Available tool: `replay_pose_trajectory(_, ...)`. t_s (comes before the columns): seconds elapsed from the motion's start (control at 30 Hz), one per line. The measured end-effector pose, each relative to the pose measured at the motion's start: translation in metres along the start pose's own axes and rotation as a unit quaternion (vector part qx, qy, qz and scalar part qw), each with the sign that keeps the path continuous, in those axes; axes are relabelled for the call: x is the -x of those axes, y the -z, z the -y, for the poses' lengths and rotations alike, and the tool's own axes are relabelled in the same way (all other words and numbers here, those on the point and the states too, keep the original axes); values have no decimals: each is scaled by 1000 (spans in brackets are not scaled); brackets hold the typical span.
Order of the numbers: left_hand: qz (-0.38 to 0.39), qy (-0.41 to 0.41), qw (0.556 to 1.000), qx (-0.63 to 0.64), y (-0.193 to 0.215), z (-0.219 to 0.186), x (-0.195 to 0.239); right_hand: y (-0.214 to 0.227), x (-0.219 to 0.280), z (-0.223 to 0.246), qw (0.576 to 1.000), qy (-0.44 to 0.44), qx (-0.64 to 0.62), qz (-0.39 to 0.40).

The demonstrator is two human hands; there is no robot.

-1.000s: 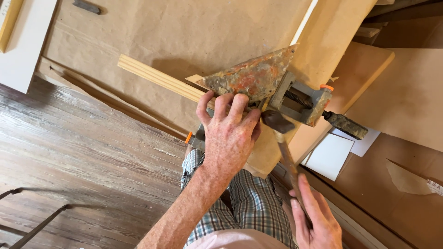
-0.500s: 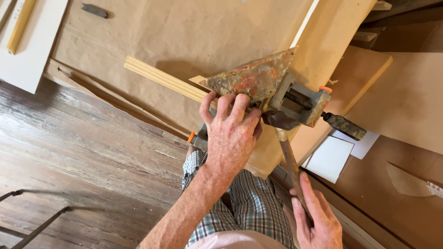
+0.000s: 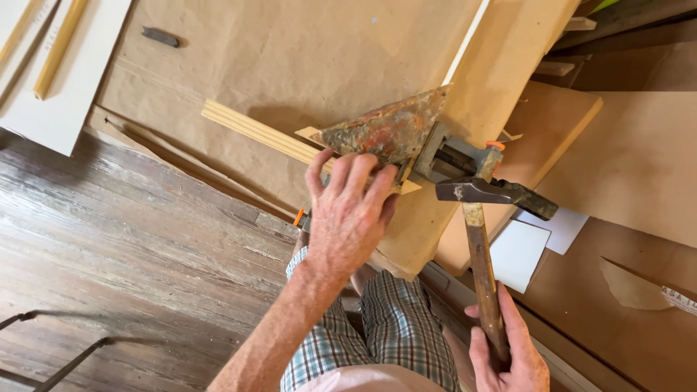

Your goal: Assembling a wooden frame by applying glue, aligning pieces in a corner clamp, and securing them with a hammer.

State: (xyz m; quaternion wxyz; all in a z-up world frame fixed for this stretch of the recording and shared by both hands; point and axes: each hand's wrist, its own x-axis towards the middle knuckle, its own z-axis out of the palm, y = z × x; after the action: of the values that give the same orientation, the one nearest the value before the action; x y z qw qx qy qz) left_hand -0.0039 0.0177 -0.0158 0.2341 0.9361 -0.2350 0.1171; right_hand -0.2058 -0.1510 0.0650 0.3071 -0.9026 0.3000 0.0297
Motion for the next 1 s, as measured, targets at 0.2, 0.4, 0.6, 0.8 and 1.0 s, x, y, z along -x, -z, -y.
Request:
replay_pose_trajectory(0.2,100,-27,991,-83,14,20,-22,21,10,34,994,-49,-94,-35)
replay_pose_trajectory(0.4,115,-46,988,-88,8,26,-24,3,16,-22,984,-136,57,95)
replay_pose_trajectory(0.6,114,-47,987,-98,6,31,-25,-21,14,-15,995,56,8,78)
replay_pose_trajectory(0.8,123,-46,985,-110,4,27,-24,-32,16,-9,993,59,33,95)
replay_pose_trajectory(1.0,138,-41,983,-117,-4,29,-22,-20,18,-2,990,141,-3,14)
